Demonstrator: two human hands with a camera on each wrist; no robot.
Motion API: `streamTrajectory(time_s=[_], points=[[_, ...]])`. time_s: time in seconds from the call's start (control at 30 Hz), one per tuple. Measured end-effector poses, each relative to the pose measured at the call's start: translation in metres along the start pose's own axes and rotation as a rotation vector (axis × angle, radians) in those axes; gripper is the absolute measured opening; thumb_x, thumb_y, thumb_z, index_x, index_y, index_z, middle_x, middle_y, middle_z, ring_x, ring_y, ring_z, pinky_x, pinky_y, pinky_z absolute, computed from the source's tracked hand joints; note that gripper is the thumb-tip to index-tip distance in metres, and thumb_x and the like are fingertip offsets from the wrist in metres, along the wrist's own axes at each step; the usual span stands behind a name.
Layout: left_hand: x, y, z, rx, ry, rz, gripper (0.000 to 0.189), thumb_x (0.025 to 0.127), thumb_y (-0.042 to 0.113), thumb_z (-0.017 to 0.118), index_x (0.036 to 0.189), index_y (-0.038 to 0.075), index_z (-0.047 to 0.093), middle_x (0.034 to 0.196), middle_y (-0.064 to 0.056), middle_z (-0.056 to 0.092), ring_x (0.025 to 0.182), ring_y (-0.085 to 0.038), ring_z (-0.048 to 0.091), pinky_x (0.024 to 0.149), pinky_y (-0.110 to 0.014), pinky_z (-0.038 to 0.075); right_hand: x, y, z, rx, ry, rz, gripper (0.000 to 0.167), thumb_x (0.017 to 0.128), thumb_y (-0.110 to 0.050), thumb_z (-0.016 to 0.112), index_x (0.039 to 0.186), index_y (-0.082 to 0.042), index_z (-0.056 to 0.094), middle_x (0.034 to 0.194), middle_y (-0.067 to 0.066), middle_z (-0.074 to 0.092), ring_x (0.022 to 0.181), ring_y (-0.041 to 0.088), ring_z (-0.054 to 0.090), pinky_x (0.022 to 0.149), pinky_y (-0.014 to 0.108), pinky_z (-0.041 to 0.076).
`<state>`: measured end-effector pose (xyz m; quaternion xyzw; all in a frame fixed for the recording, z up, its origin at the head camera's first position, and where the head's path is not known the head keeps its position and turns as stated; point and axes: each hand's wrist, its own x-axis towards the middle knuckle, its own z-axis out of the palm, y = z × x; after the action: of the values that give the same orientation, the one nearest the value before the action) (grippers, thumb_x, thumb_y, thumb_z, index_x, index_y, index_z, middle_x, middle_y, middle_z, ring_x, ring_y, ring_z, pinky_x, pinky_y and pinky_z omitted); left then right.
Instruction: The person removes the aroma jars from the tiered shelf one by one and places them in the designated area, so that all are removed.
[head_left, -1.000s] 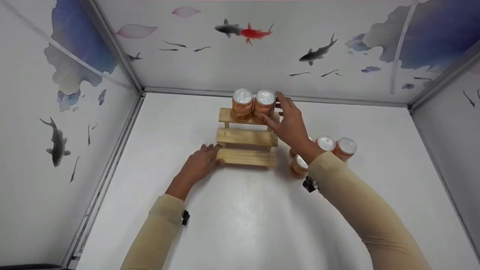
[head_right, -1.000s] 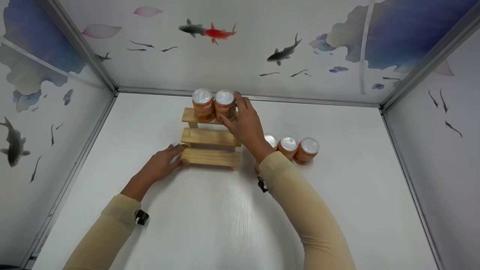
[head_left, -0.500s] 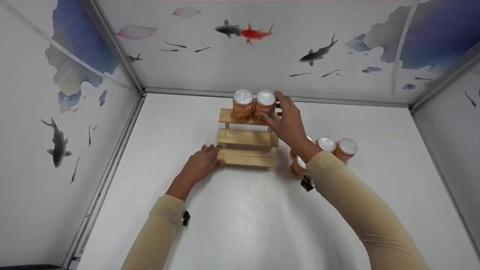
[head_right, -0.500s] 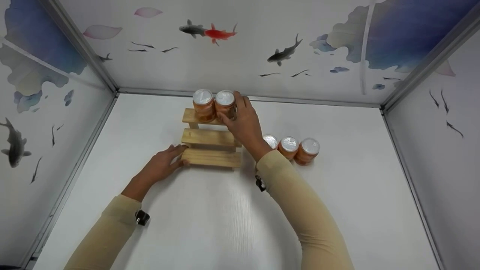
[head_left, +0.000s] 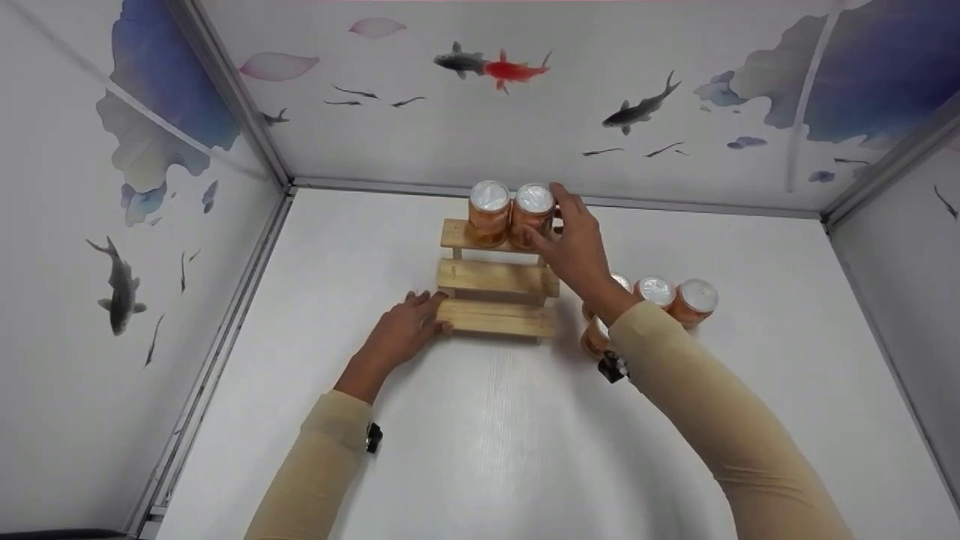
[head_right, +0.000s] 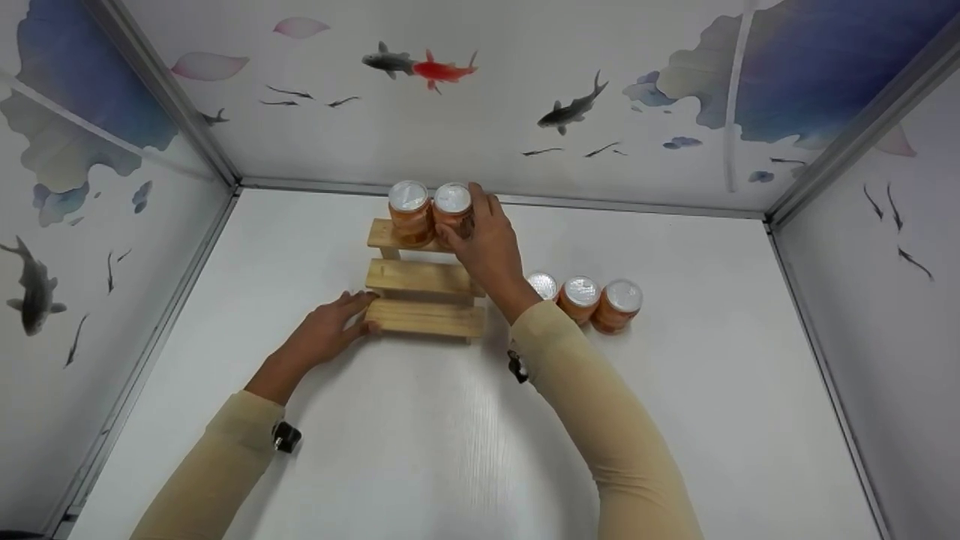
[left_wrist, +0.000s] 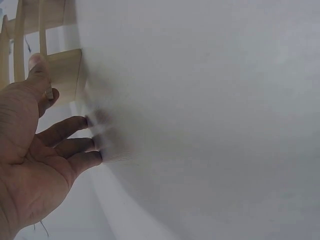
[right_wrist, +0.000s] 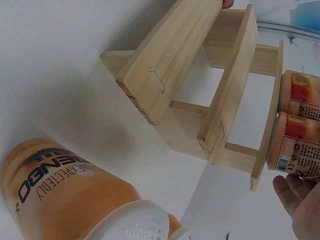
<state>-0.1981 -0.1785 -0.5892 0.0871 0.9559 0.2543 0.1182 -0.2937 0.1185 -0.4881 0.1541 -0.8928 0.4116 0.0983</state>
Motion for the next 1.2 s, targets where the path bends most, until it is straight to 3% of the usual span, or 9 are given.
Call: streamTrajectory(time_s=[0.43,1.2], points=[[0.000,-0.001,0.001,0.009,-0.001,-0.001,0.064,0.113,0.045,0.062,0.170,0.020,0.046,0.172,-0.024,0.047,0.163,-0.050,0.037,0.129,-0.069,0.039,0.000,0.002,0.005,0.018,0.039,-0.042,0.077,0.101,-0.022,0.085,0.163,0.001,0.046,0.144,0.025,0.063,0.131,0.039,0.069,0.101,0.049,0.065],[-0.001,0.001,0.001,0.022,0.010,0.009,0.063,0.113,0.044,0.062,0.168,0.017,0.049,0.171,-0.025,0.048,0.163,-0.050,0.039,0.128,-0.069,0.040,-0.005,-0.001,-0.011,0.015,0.063,-0.082,0.073,0.096,-0.025,0.090,0.154,-0.002,0.054,0.141,0.021,0.066,0.127,0.037,0.071,0.097,0.049,0.064]])
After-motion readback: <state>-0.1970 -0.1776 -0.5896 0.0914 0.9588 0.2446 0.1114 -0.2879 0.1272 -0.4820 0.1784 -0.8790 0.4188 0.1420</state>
